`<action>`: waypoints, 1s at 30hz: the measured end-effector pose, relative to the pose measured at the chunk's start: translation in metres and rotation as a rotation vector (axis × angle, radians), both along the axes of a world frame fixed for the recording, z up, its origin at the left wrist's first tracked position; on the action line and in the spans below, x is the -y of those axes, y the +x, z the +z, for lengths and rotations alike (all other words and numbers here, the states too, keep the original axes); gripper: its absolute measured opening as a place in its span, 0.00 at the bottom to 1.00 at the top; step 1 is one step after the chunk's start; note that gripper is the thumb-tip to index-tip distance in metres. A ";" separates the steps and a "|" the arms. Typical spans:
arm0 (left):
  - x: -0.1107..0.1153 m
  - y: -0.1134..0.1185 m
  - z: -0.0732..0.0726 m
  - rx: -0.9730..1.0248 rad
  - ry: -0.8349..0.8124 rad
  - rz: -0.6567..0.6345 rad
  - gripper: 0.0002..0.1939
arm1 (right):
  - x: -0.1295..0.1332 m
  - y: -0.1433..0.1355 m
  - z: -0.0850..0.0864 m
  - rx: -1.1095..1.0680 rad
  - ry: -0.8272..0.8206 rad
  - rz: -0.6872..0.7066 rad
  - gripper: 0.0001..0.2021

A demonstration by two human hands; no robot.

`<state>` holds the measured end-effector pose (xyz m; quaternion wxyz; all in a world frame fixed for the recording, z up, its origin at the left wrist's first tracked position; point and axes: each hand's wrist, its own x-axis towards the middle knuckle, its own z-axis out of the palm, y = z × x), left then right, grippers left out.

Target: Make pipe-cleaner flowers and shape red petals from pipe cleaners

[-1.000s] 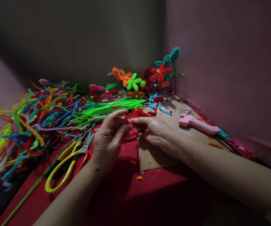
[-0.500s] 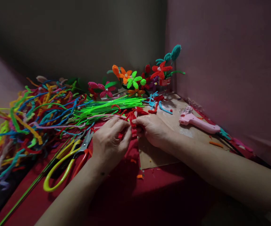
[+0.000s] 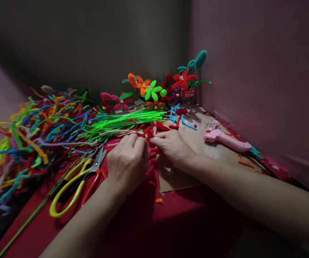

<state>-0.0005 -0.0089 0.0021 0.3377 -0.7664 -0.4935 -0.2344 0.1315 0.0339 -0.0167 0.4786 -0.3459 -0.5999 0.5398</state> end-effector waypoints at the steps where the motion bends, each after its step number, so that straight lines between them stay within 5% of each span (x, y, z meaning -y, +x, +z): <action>1: 0.000 0.000 -0.001 -0.015 0.015 -0.001 0.08 | 0.000 0.000 0.000 0.001 0.006 0.002 0.13; 13: 0.000 0.001 -0.002 -0.191 -0.035 -0.004 0.08 | 0.000 0.002 0.000 0.063 -0.138 0.082 0.12; 23: -0.003 -0.013 0.013 0.420 -0.297 -0.237 0.08 | -0.007 -0.001 0.006 -0.244 -0.304 0.031 0.10; 27: -0.003 -0.015 0.012 0.525 -0.267 -0.363 0.01 | -0.006 -0.001 0.007 -0.223 -0.259 0.020 0.10; 30: -0.001 -0.013 0.008 0.421 -0.251 -0.367 0.05 | -0.004 0.000 0.004 -0.143 -0.184 0.031 0.10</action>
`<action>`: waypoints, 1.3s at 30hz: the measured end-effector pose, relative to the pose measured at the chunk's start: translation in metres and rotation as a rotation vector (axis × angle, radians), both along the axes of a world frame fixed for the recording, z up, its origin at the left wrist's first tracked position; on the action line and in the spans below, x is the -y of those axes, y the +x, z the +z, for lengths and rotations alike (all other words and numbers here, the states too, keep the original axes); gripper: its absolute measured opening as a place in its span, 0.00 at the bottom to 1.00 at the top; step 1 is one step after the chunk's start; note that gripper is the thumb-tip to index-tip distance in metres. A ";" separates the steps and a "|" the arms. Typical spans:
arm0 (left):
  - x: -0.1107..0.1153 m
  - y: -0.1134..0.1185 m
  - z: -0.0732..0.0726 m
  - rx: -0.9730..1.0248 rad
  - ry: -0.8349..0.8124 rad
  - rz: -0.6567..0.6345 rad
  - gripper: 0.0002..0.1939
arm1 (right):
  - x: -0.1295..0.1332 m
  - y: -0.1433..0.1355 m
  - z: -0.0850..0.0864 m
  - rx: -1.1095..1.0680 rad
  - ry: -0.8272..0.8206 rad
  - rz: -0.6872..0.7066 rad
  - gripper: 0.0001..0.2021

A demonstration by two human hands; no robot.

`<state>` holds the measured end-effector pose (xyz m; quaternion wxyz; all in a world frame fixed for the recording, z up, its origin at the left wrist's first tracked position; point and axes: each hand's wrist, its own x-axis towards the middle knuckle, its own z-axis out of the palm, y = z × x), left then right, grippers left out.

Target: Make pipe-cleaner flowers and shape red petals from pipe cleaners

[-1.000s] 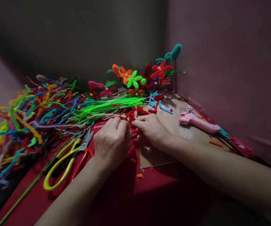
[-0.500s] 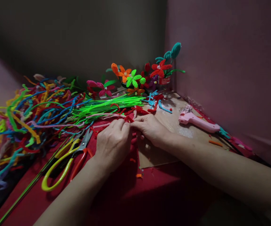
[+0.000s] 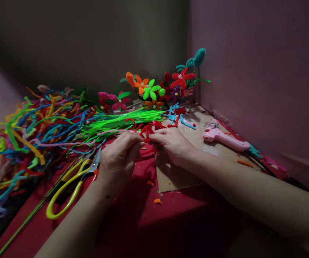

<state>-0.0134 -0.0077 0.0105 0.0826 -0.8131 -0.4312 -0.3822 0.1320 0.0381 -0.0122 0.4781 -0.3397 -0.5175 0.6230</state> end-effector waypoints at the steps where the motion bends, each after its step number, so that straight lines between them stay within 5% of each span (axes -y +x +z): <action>1: 0.001 0.001 -0.001 -0.080 0.031 0.016 0.06 | 0.001 0.001 0.000 0.048 0.035 -0.002 0.11; 6: 0.005 0.006 -0.006 -0.489 0.185 0.217 0.11 | 0.002 0.002 0.001 0.216 0.229 -0.041 0.16; 9: 0.005 0.007 -0.007 -0.552 0.168 0.249 0.12 | 0.001 0.002 0.002 0.181 0.309 -0.030 0.17; 14: 0.005 0.007 -0.008 -0.371 0.189 0.174 0.07 | 0.002 0.003 0.003 0.052 0.171 0.109 0.12; 18: 0.006 0.007 -0.004 -0.034 0.163 0.130 0.10 | 0.005 0.002 0.006 -0.158 -0.044 0.217 0.07; 21: 0.004 0.006 0.001 0.376 -0.031 0.133 0.14 | 0.003 0.002 0.010 -0.290 -0.159 0.209 0.06; 24: 0.001 0.007 0.005 0.603 -0.446 0.094 0.11 | 0.001 0.002 0.011 -0.381 -0.276 0.169 0.08; 27: -0.001 0.011 0.008 0.642 -0.803 0.031 0.10 | -0.002 0.002 0.010 -0.440 -0.330 0.196 0.09; 39: -0.006 0.002 0.009 0.465 -1.174 -0.027 0.12 | -0.003 -0.001 0.005 -0.503 -0.493 0.148 0.10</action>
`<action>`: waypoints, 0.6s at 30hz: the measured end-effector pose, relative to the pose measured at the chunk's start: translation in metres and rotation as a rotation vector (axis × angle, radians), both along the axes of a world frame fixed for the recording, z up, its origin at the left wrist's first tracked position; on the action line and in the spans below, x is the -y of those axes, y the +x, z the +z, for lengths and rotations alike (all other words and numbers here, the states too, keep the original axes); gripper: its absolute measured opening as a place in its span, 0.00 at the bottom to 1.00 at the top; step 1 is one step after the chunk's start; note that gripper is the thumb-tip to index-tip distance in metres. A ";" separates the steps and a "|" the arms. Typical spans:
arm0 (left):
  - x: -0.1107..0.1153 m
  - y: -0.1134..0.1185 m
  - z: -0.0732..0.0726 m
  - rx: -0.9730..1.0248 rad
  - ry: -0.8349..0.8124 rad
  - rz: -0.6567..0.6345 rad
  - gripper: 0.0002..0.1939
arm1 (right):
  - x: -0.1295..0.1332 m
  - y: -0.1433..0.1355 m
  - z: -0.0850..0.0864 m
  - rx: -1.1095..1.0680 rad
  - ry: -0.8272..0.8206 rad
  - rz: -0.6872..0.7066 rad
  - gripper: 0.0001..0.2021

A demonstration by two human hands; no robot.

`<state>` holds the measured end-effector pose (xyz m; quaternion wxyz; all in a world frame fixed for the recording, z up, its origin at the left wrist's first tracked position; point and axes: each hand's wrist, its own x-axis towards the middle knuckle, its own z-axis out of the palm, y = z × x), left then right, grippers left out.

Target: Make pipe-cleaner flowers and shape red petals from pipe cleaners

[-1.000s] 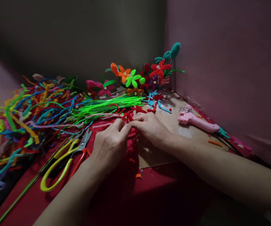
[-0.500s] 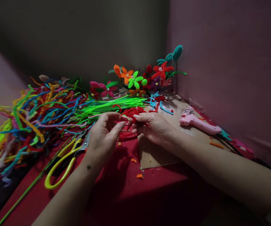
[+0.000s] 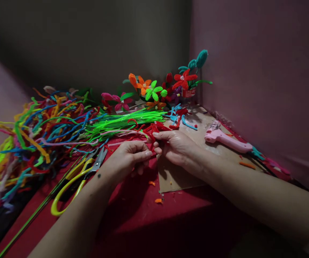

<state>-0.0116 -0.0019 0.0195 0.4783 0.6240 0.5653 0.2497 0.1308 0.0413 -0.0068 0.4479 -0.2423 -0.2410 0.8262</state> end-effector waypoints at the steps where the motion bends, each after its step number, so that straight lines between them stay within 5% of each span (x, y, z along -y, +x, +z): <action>1: 0.000 0.000 0.000 -0.002 -0.004 -0.021 0.12 | 0.000 0.000 -0.001 0.003 -0.002 0.001 0.09; 18: -0.002 -0.009 0.003 -0.181 -0.080 -0.247 0.10 | 0.003 0.003 0.004 0.101 -0.030 -0.076 0.11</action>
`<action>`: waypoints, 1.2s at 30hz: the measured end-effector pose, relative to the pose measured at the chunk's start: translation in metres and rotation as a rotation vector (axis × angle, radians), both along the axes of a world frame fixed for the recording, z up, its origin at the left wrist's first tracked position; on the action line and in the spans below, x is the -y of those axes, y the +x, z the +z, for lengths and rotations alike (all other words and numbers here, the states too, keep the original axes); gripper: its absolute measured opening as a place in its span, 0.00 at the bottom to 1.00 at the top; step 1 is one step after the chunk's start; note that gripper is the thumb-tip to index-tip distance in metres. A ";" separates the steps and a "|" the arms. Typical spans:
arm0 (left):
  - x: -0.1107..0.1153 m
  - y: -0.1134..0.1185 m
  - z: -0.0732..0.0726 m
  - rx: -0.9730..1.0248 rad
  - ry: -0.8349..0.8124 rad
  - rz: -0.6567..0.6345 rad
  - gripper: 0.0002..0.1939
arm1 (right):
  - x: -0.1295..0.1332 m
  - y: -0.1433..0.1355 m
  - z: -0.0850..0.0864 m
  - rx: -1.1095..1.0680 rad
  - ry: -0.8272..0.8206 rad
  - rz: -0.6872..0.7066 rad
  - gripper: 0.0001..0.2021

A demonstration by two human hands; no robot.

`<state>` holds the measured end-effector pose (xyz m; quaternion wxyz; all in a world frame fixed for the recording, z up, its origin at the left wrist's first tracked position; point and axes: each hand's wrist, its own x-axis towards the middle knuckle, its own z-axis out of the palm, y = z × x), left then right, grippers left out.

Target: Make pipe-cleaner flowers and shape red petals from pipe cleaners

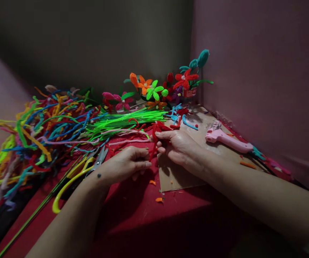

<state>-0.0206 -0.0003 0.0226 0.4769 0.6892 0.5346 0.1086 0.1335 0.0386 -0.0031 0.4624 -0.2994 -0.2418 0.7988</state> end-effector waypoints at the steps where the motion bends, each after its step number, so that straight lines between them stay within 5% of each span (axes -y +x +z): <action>1: -0.001 0.000 0.000 0.001 -0.001 -0.003 0.10 | 0.001 0.000 0.000 0.014 0.002 0.000 0.11; 5: -0.003 0.005 -0.002 0.090 0.185 0.181 0.07 | 0.003 -0.001 0.001 0.049 0.058 -0.045 0.08; 8: -0.004 0.011 -0.007 0.312 0.288 0.381 0.13 | 0.006 -0.003 0.002 0.030 0.046 -0.073 0.07; 14: -0.004 0.024 -0.016 0.739 0.129 0.404 0.12 | 0.011 -0.006 0.001 0.017 0.088 -0.005 0.05; 24: 0.001 0.028 -0.011 0.637 0.160 0.457 0.09 | 0.013 -0.003 -0.001 0.015 0.227 0.110 0.05; 36: 0.008 0.027 -0.009 0.561 0.194 0.388 0.08 | 0.008 -0.001 0.004 0.124 0.361 -0.206 0.10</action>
